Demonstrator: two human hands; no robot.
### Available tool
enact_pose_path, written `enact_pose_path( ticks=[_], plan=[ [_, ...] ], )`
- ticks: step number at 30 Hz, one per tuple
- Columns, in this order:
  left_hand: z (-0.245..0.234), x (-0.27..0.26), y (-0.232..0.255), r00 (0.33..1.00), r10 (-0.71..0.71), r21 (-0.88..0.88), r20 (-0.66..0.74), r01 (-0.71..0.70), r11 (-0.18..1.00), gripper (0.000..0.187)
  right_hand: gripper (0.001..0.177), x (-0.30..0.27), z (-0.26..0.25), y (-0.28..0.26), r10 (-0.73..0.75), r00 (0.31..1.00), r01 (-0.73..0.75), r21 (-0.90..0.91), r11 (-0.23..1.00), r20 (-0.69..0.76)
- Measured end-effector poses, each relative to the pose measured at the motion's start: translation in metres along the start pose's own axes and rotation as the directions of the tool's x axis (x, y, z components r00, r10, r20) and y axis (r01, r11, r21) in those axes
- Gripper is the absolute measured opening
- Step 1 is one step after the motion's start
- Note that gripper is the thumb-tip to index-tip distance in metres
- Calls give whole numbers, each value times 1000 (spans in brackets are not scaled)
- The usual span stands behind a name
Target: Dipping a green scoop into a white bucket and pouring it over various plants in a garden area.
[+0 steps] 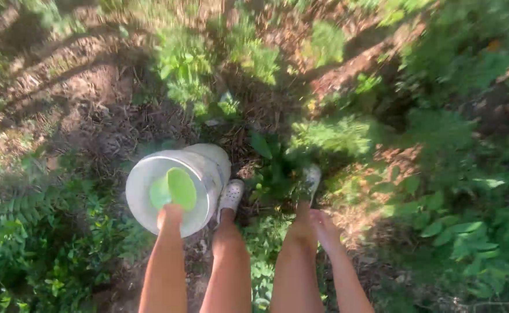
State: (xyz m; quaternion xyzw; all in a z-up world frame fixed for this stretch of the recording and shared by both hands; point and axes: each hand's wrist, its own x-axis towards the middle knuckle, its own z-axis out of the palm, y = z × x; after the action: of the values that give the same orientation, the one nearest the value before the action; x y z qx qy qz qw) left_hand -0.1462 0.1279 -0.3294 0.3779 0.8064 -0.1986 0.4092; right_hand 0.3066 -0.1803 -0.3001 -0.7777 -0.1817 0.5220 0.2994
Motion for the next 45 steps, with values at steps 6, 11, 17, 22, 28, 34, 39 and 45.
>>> enact_pose_path(
  ticks=[6,11,17,22,28,34,39,45],
  plan=[
    [63,79,-2,986,105,293,-130,-63,954,27,31,-34,61,4,217,972,-194,210,958,-91],
    [152,147,-10,925,340,360,-169,-264,895,21,28,-97,69,111,243,944,-175,288,942,-223],
    [133,82,-10,950,219,-538,224,-67,840,27,27,-151,47,109,410,856,-281,382,881,-316],
    [-6,-36,-26,914,302,-685,270,-38,728,35,29,-135,55,46,220,896,-75,355,932,-387],
    [-155,-191,-28,919,322,-469,227,-187,863,34,28,-134,44,-70,100,906,97,430,897,-412],
    [-236,-335,13,790,542,-390,285,-421,819,34,39,-168,30,-146,272,940,-7,788,616,-204],
    [-253,-428,62,541,800,-304,261,-740,600,31,53,-202,12,-202,181,966,-223,951,213,186],
    [-241,-513,126,217,957,-197,194,-947,255,33,59,-214,-25,-274,-24,999,-45,998,42,46]
  ],
)
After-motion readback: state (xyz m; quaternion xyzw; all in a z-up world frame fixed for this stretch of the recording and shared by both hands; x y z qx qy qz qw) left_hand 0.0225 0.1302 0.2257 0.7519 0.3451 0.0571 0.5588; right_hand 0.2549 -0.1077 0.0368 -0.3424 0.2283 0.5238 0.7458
